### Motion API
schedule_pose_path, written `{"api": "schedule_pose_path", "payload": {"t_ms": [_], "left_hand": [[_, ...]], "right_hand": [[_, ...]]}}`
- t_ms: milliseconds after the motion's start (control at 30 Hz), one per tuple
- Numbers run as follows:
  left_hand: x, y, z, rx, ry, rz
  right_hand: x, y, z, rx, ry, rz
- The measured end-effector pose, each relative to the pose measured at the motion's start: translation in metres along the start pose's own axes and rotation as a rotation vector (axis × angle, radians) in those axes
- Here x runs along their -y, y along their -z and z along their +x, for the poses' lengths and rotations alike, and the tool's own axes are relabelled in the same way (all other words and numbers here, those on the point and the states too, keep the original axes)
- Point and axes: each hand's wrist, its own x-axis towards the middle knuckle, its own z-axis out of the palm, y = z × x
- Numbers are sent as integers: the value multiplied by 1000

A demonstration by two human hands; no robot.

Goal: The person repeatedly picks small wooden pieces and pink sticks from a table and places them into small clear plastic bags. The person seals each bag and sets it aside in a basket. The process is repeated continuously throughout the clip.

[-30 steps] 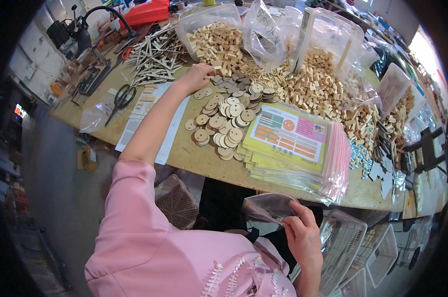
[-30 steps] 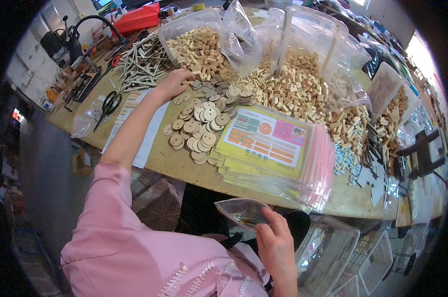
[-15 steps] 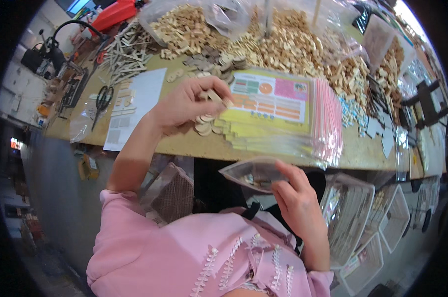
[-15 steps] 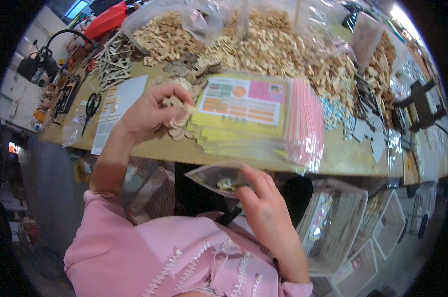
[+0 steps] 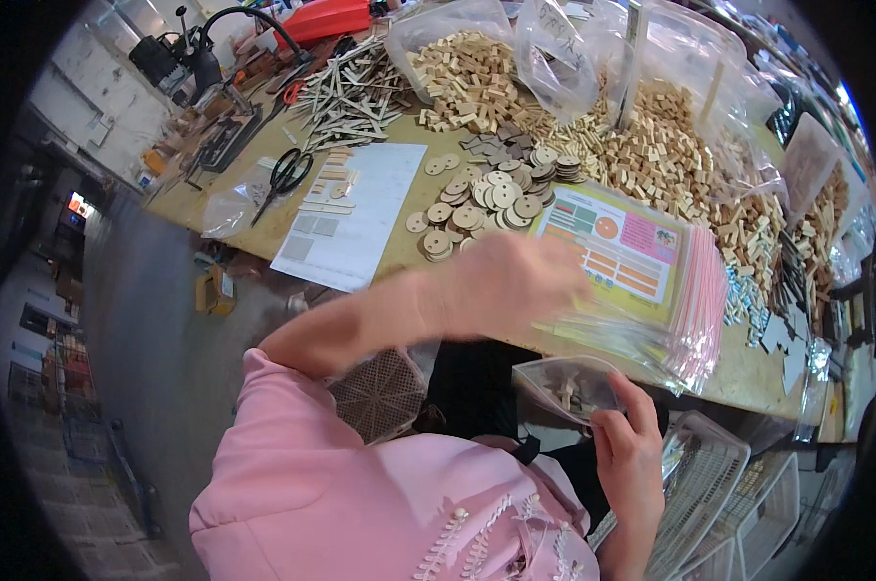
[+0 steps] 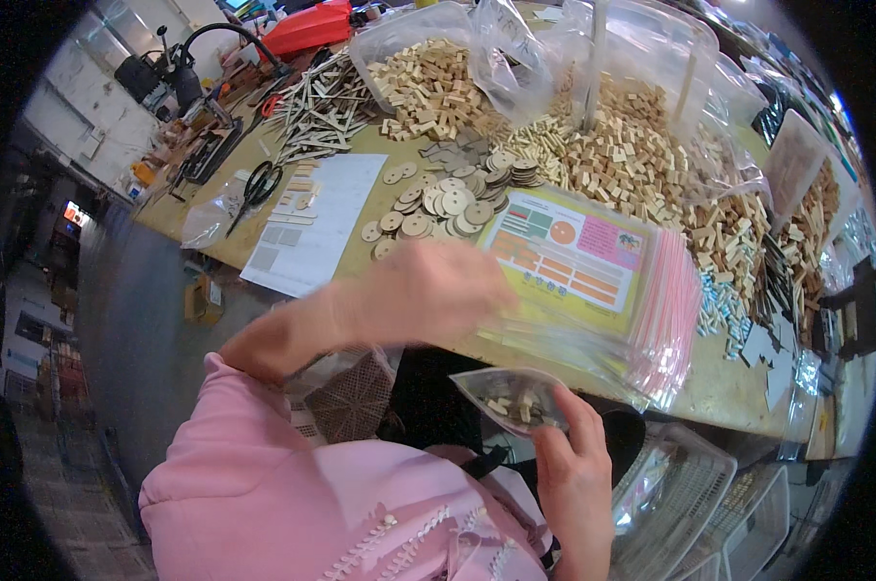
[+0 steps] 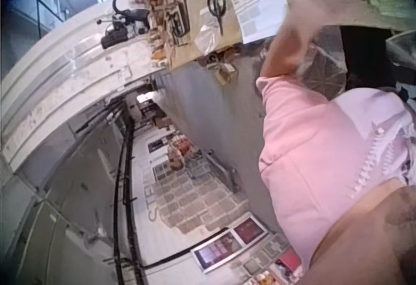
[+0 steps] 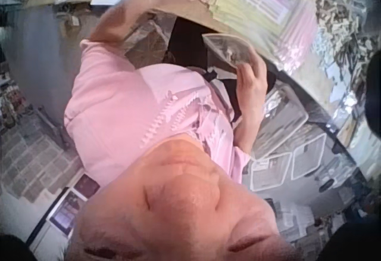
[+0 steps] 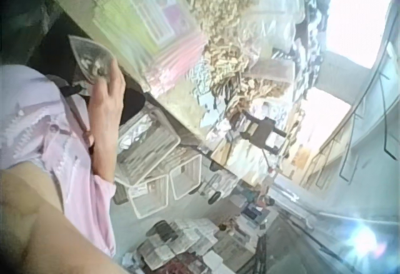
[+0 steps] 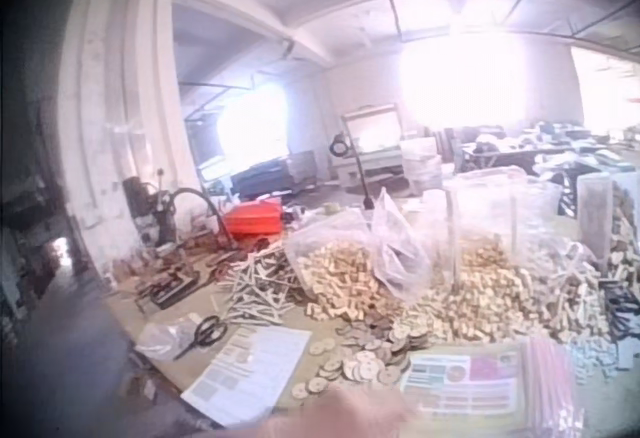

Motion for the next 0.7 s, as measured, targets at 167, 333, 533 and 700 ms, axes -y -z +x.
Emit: {"api": "schedule_pose_path", "payload": {"t_ms": [167,333,533,700], "left_hand": [[158,37,-70,-57,596,399],[283,56,-167,-23,918,647],[314,68,-195,19,901,632],[309,85,-193,-106,851,530]], "right_hand": [[-11,-1,-13,-1,-40,7],[-18,-6,-18,17,-92,-5],[-8,-11,-8,35,-117,9],[-11,-19,-7,28,-84,-17]]}}
